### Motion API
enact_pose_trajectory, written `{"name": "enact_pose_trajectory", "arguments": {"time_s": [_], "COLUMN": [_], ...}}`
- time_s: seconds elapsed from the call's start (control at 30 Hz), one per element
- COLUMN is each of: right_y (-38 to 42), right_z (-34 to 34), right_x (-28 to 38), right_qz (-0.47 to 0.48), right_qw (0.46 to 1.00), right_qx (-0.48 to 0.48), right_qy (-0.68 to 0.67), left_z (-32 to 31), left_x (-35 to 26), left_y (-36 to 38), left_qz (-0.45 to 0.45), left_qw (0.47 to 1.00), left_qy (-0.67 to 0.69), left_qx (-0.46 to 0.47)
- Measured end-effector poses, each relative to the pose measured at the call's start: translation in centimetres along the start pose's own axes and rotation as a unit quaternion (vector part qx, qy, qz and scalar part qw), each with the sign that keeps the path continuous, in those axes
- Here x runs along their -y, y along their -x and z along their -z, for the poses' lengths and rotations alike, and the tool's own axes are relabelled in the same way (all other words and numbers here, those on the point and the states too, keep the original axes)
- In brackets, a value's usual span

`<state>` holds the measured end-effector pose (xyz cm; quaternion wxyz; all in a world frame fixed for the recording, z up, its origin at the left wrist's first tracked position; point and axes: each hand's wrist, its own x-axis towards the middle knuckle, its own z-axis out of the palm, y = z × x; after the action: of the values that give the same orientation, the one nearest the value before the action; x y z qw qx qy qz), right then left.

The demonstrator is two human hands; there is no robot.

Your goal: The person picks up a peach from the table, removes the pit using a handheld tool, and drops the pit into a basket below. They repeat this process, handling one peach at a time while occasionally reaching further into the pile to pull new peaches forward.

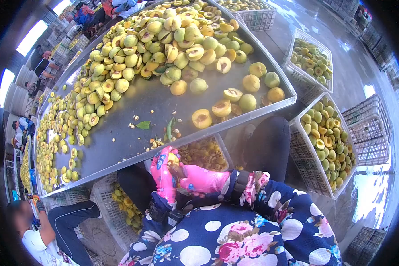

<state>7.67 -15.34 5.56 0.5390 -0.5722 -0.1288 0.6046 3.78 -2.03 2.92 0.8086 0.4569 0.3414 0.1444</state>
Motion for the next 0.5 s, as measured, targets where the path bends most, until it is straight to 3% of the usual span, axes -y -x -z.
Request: {"name": "enact_pose_trajectory", "arguments": {"time_s": [0.13, 0.4, 0.5], "right_y": [-0.7, -0.2, 1.0], "right_z": [0.3, -0.2, -0.1], "right_x": [-0.7, -1.3, -0.1], "right_qz": [-0.043, 0.000, 0.021], "right_qw": [0.967, 0.930, 0.948], "right_qx": [0.132, 0.209, 0.186], "right_qy": [-0.215, -0.302, -0.256], "left_z": [0.6, 0.7, -0.4], "left_x": [0.8, 0.6, -0.3], "left_y": [0.1, 0.8, 1.0], "left_qz": [0.014, 0.042, 0.055], "left_qw": [0.998, 0.980, 0.981], "left_qy": [0.053, 0.169, 0.187], "left_qx": [0.009, 0.099, 0.011]}}
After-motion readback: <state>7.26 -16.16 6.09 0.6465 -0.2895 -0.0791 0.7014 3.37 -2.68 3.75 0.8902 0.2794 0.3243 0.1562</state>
